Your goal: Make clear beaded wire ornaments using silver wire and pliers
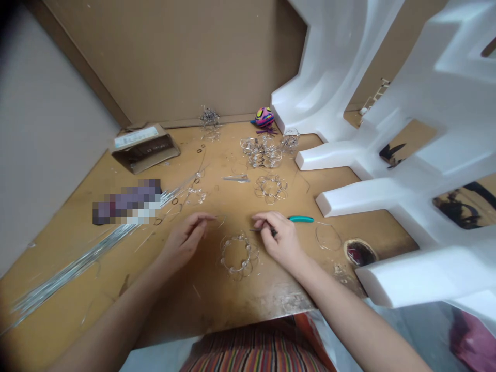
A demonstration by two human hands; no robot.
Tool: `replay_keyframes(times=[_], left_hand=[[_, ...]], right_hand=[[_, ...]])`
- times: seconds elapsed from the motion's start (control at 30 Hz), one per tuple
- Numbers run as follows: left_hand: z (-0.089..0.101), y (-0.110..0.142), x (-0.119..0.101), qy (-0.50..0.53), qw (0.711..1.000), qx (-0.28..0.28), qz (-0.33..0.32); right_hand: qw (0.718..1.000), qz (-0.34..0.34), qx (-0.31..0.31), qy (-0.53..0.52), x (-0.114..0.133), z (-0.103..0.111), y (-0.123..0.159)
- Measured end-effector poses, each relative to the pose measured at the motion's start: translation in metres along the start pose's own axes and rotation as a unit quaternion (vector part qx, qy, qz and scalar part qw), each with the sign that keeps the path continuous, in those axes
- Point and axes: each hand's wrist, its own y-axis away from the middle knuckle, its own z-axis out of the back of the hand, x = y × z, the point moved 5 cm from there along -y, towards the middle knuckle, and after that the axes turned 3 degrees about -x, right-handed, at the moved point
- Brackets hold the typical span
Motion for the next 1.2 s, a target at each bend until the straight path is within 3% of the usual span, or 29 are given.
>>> replay_keyframes(times=[0.23, 0.43, 0.53, 0.7, 0.77, 0.83, 0.97, 1.07, 1.2], left_hand=[[-0.010, -0.002, 0.008, 0.014, 1.000, 0.001, 0.004], [-0.014, 0.000, -0.003, 0.065, 0.996, 0.061, -0.020], [-0.017, 0.000, -0.002, 0.061, 0.996, 0.054, -0.033], [-0.018, -0.002, 0.005, 0.076, 0.996, 0.038, 0.006], [-0.019, -0.001, 0.004, 0.107, 0.992, 0.065, 0.018], [-0.022, 0.002, 0.001, 0.131, 0.983, 0.128, 0.023], [-0.036, 0.008, 0.001, 0.092, 0.969, 0.231, 0.011], [-0.042, 0.005, 0.007, 0.089, 0.970, 0.225, 0.010], [-0.038, -0.005, 0.015, 0.174, 0.976, 0.130, 0.033]], right_hand=[[0.999, -0.033, -0.021, 0.010, -0.013, 0.007, -0.003], [0.999, 0.032, 0.002, 0.012, -0.003, -0.001, -0.002], [0.999, 0.048, -0.002, 0.008, 0.002, -0.002, 0.000], [0.999, 0.043, -0.030, 0.012, 0.000, 0.001, -0.001], [0.998, 0.051, -0.003, 0.023, 0.001, -0.001, -0.002], [0.994, 0.073, 0.059, 0.050, 0.004, -0.007, 0.000], [0.967, 0.130, 0.179, 0.123, 0.012, -0.024, 0.005], [0.958, 0.127, 0.209, 0.151, 0.013, -0.033, 0.004], [0.972, 0.043, 0.215, 0.088, 0.007, -0.037, -0.005]])
